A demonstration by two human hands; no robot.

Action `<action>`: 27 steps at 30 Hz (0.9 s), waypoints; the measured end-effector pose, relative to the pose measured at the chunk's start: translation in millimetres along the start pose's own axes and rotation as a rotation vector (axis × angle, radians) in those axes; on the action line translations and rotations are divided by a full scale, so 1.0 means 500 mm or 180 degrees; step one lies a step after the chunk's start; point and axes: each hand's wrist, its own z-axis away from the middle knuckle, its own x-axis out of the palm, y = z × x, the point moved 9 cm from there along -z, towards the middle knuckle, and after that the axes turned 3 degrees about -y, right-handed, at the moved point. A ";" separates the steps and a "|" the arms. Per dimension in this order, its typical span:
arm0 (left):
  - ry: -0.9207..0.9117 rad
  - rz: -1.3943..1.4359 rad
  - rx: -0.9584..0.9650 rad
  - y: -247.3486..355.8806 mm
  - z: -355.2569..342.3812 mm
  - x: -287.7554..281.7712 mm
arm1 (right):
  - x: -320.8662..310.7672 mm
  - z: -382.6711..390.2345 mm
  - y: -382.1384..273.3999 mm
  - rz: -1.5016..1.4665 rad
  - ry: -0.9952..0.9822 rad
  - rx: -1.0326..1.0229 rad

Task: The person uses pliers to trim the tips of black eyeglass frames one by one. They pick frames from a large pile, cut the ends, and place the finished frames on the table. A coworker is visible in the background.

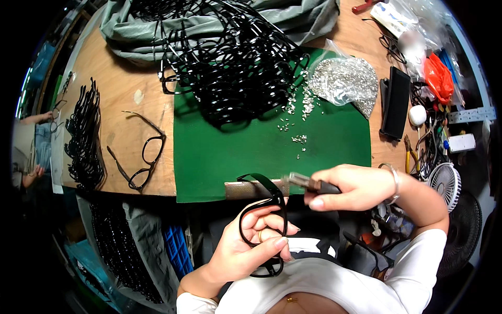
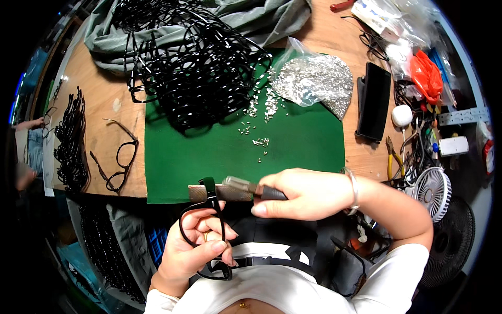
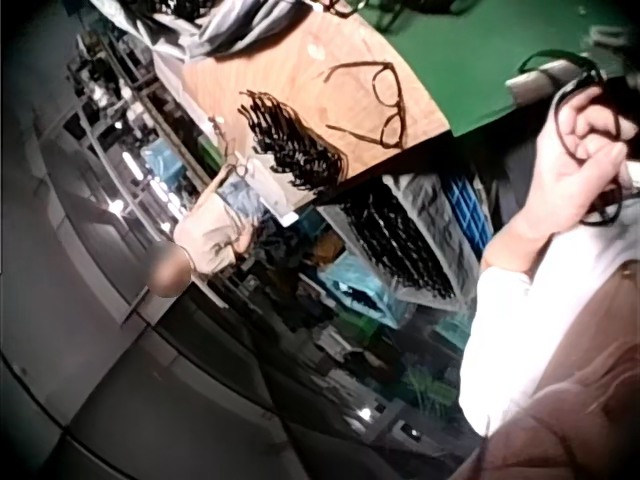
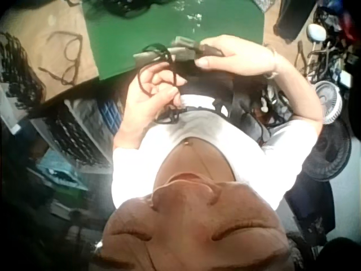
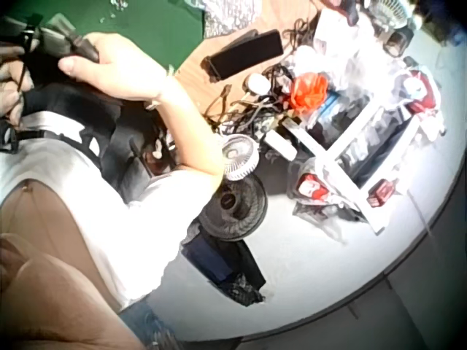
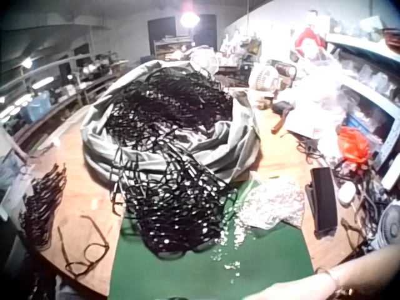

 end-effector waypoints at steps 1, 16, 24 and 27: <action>-0.0070 -0.0008 0.0027 0.001 -0.006 0.002 | -0.011 -0.006 0.017 0.0214 0.0247 0.0416; 0.1993 -0.5846 0.1773 0.303 0.057 -0.196 | -0.024 -0.024 0.046 0.0776 0.1738 -0.0267; 0.2949 -0.6568 0.1038 0.339 0.062 -0.323 | -0.042 -0.029 0.030 0.0764 0.1760 -0.0416; 0.2954 -0.6270 0.0165 0.349 0.058 -0.357 | -0.043 -0.011 0.051 0.0489 0.1842 -0.0255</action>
